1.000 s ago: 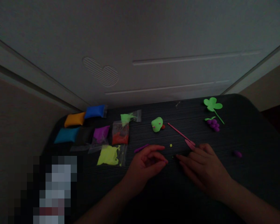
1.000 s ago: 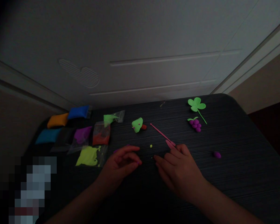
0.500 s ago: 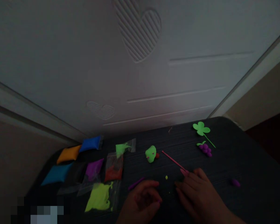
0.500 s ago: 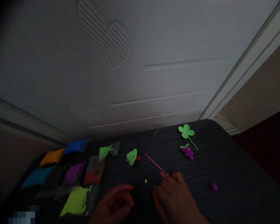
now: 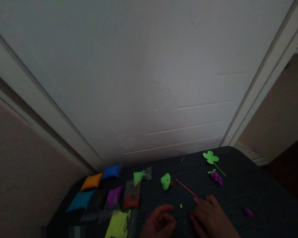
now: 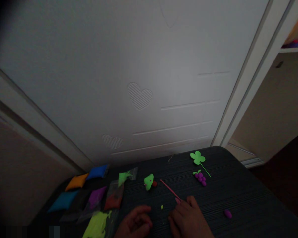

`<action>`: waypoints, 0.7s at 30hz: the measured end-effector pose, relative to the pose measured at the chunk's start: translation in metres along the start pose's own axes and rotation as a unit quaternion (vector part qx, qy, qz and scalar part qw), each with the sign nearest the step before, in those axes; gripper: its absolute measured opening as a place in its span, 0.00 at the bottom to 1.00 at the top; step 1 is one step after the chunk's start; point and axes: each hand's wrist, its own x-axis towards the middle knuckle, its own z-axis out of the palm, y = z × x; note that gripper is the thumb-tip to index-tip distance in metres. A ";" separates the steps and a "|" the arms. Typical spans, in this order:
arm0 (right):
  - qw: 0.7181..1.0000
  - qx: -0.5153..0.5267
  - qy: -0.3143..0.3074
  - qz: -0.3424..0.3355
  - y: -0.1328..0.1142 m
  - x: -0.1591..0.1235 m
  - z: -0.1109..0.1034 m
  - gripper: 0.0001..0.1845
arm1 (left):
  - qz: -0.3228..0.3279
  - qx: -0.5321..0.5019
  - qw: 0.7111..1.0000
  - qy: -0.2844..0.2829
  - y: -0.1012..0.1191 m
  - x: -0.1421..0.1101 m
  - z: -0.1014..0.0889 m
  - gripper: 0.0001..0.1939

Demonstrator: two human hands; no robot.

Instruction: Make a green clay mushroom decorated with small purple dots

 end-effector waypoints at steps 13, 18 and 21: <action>0.991 0.017 -0.120 0.062 -0.009 0.000 -0.017 0.09 | 0.026 -0.014 1.000 -0.007 0.001 -0.005 0.002 0.18; 0.990 0.029 -0.123 0.063 -0.009 0.001 -0.020 0.09 | 0.015 0.002 1.000 0.000 0.004 -0.009 0.003 0.18; 0.989 0.038 -0.123 0.068 -0.009 0.001 -0.020 0.10 | 0.011 -0.009 1.000 0.015 0.005 -0.010 0.005 0.18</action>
